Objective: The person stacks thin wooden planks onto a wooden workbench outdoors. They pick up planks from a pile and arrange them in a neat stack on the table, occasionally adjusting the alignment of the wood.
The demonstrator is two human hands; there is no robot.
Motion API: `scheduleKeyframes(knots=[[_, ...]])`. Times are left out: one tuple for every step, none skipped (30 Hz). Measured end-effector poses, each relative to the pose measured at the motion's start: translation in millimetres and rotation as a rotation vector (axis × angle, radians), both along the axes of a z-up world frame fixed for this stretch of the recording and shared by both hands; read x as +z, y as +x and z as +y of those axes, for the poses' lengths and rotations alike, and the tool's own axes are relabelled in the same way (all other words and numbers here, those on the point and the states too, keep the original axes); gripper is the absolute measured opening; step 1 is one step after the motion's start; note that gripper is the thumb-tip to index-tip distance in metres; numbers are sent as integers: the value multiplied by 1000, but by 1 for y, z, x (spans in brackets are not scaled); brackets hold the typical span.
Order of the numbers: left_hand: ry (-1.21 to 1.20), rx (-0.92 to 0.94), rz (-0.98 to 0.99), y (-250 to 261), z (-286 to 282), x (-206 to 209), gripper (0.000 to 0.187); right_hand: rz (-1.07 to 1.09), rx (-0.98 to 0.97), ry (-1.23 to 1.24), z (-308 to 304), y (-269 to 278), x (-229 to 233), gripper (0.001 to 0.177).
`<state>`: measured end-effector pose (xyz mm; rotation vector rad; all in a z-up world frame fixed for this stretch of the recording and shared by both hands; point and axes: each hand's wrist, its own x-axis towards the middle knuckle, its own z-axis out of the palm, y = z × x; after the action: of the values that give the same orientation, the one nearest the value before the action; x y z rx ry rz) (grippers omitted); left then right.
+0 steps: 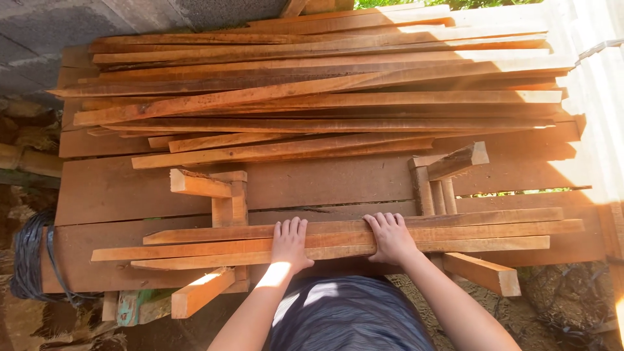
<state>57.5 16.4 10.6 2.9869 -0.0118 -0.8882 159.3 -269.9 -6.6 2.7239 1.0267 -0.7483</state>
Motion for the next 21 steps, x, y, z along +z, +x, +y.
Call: scheduleKeyframes(knots=[[-2, 14, -2, 0, -1, 5, 119, -6, 1, 2, 1, 0, 0, 123], [-1, 11, -9, -4, -1, 4, 119, -13, -1, 3, 2, -1, 7, 123], [-1, 18, -18, -8, -2, 2, 120, 0, -9, 19, 4, -1, 14, 121], [-5, 24, -26, -11, -4, -1, 121, 14, -18, 32, 5, -2, 22, 119], [-7, 22, -32, -7, -5, -1, 121, 7, -20, 30, 4, 0, 23, 119], [-3, 35, -24, -8, -6, -2, 122, 9, -16, 34, 3, 0, 22, 118], [0, 48, -16, -9, -6, -3, 122, 11, -11, 39, 4, -1, 22, 117], [2, 53, -15, -8, -6, -3, 122, 11, -6, 40, 5, -1, 22, 117], [-2, 63, -6, -8, -6, -4, 122, 16, -10, 33, 5, -1, 21, 117], [-7, 71, 2, -7, -8, -4, 121, 19, -16, 24, 5, 0, 21, 117], [-8, 74, 2, -5, -8, -9, 121, 19, -12, 23, 5, 1, 21, 117], [5, 74, 24, -4, -9, -14, 123, 33, -18, 15, 6, 2, 20, 117], [17, 73, 46, -3, -10, -19, 124, 47, -25, 7, 6, 2, 18, 118], [17, 77, 50, -2, -8, -21, 124, 51, -21, 7, 8, 2, 19, 118], [20, 73, 49, -1, -7, -23, 125, 53, -21, -21, 9, 2, 19, 118], [21, 66, 46, 2, -7, -26, 126, 52, -24, -51, 9, 3, 20, 119], [19, 67, 47, -2, -7, -22, 126, 53, -23, -52, 10, -1, 19, 119], [21, 60, 38, -2, -7, -19, 125, 54, -28, -65, 11, 0, 18, 119], [22, 53, 28, -1, -6, -15, 123, 55, -33, -78, 12, 0, 18, 120], [22, 50, 30, -1, -7, -16, 123, 57, -36, -78, 12, 0, 19, 120], [27, 46, 20, -2, -7, -17, 123, 60, -40, -86, 13, 0, 21, 120]])
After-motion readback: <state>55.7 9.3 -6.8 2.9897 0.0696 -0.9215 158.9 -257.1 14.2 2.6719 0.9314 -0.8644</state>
